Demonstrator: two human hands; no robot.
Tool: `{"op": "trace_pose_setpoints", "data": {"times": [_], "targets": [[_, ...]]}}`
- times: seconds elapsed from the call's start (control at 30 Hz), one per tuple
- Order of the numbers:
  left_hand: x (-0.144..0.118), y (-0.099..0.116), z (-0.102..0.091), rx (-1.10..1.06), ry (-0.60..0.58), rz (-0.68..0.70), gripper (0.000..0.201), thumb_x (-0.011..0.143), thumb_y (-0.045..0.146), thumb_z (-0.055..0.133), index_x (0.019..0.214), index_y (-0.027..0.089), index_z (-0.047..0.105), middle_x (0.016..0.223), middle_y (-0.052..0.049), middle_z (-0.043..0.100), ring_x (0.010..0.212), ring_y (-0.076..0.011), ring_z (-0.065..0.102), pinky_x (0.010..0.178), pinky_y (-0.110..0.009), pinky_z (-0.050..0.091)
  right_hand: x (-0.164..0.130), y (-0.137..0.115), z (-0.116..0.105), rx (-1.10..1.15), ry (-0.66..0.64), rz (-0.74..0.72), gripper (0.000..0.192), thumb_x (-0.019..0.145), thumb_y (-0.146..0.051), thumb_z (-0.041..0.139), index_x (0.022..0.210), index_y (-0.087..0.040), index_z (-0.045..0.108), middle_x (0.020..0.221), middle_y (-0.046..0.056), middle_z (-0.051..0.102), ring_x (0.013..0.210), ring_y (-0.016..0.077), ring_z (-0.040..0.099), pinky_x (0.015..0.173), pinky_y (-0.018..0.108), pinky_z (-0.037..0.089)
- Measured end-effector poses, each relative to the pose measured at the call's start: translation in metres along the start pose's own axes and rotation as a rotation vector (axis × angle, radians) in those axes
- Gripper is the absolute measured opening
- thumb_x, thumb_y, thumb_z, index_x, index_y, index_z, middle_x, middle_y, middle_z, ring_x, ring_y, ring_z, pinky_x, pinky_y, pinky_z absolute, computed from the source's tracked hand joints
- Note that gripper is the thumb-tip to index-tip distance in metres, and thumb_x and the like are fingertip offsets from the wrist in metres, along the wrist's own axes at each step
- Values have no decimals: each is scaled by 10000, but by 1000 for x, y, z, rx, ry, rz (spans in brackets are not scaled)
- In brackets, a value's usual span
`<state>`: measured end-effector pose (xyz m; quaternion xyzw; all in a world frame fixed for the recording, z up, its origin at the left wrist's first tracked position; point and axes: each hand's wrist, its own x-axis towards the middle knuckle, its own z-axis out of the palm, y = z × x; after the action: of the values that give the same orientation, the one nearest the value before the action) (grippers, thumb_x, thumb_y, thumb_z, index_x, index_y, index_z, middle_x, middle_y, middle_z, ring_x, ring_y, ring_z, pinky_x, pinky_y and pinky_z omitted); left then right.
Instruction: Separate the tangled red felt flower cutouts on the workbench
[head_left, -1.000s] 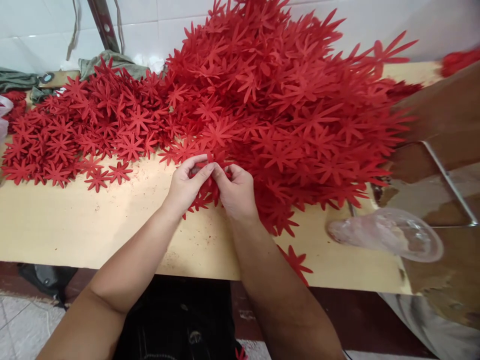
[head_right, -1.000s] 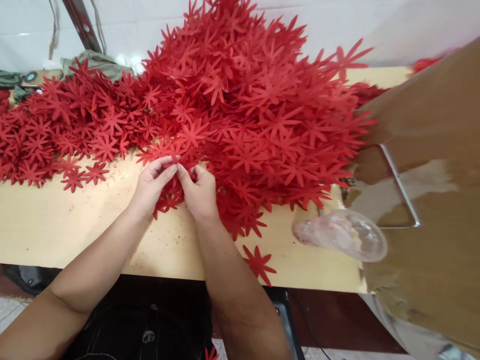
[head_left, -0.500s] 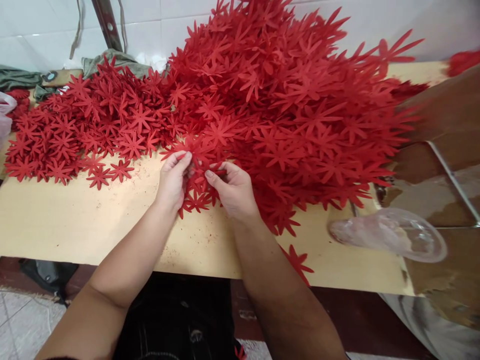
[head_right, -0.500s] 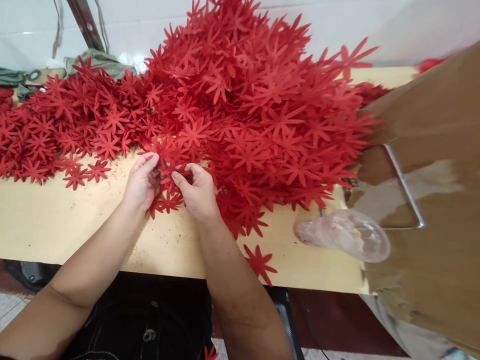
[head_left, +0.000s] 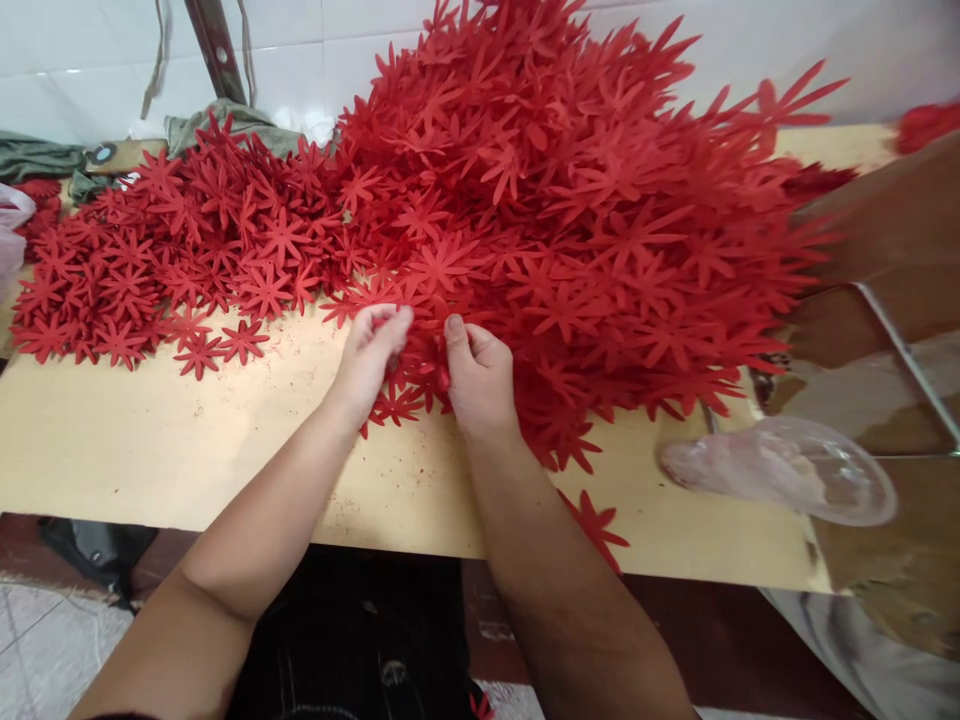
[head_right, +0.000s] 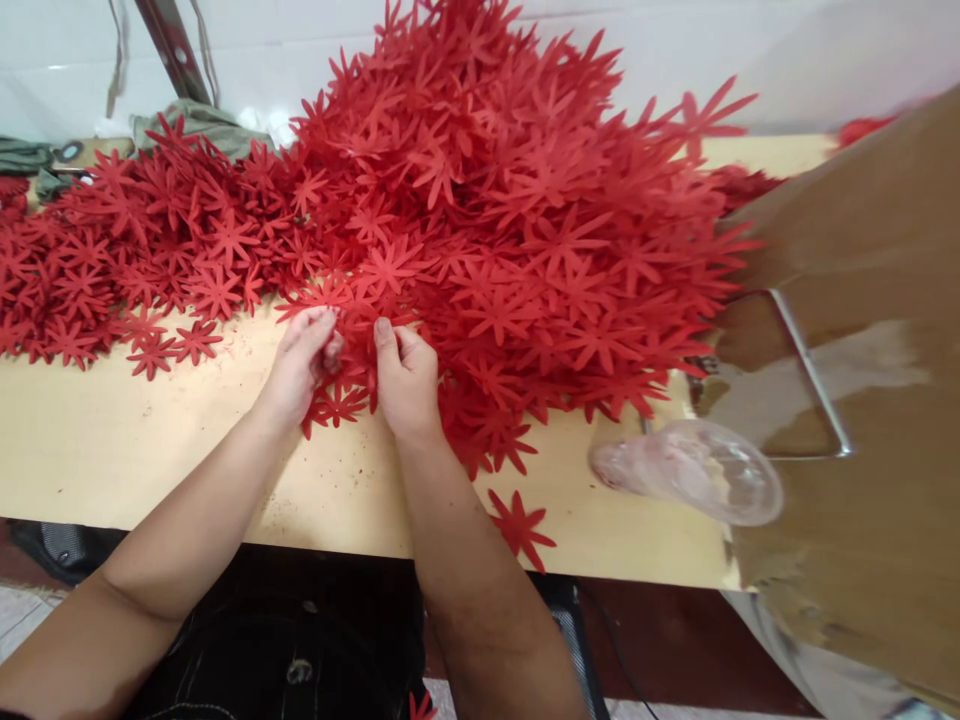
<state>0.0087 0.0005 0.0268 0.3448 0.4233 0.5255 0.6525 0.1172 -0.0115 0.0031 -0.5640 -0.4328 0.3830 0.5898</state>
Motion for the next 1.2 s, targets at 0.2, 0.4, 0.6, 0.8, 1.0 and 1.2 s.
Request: {"op": "trace_pose_setpoints", "data": {"times": [0.2, 0.4, 0.6, 0.8, 1.0, 1.2], "targets": [[-2, -6, 4, 103, 13, 6, 531, 571, 206, 827, 991, 202, 502, 824, 14, 622, 800, -134, 607, 831, -322, 467, 2, 6, -3, 71, 68, -49, 356, 750, -566, 606, 729, -223, 510, 686, -27, 522, 641, 104, 493, 652, 259, 443], [-7, -11, 10, -63, 37, -110, 598, 614, 206, 804, 1117, 199, 481, 959, -32, 667, 932, -177, 646, 903, -356, 472, 2, 0, -2, 89, 165, -135, 193, 764, -399, 633, 852, -240, 570, 875, 12, 616, 803, 133, 584, 797, 292, 492], [-12, -11, 18, -133, -4, -145, 530, 607, 227, 808, 1047, 215, 515, 939, -16, 690, 894, -163, 654, 820, -310, 500, 3, -4, -1, 77, 249, -160, 195, 809, -421, 576, 797, -232, 530, 883, 25, 640, 848, 144, 612, 834, 311, 498], [-13, -12, 17, -216, -88, -210, 466, 574, 287, 827, 921, 201, 529, 857, 17, 654, 777, -111, 616, 737, -256, 465, 4, -6, 1, 29, 318, -178, 279, 796, -492, 581, 776, -220, 524, 808, 24, 618, 783, 148, 603, 761, 317, 489], [-14, -16, 18, -109, -31, -123, 510, 535, 263, 846, 927, 182, 529, 873, 11, 618, 799, -95, 575, 833, -277, 448, 3, -4, 2, -69, 289, -230, 323, 799, -507, 569, 714, -197, 536, 649, -13, 568, 603, 108, 535, 624, 281, 460], [-5, -20, 17, 29, 46, -26, 270, 672, 114, 705, 854, 175, 514, 755, 28, 612, 676, -72, 561, 753, -259, 470, 4, -2, 6, -63, 223, -203, 240, 800, -407, 579, 702, -191, 543, 657, -8, 578, 626, 105, 538, 634, 261, 474]]}}
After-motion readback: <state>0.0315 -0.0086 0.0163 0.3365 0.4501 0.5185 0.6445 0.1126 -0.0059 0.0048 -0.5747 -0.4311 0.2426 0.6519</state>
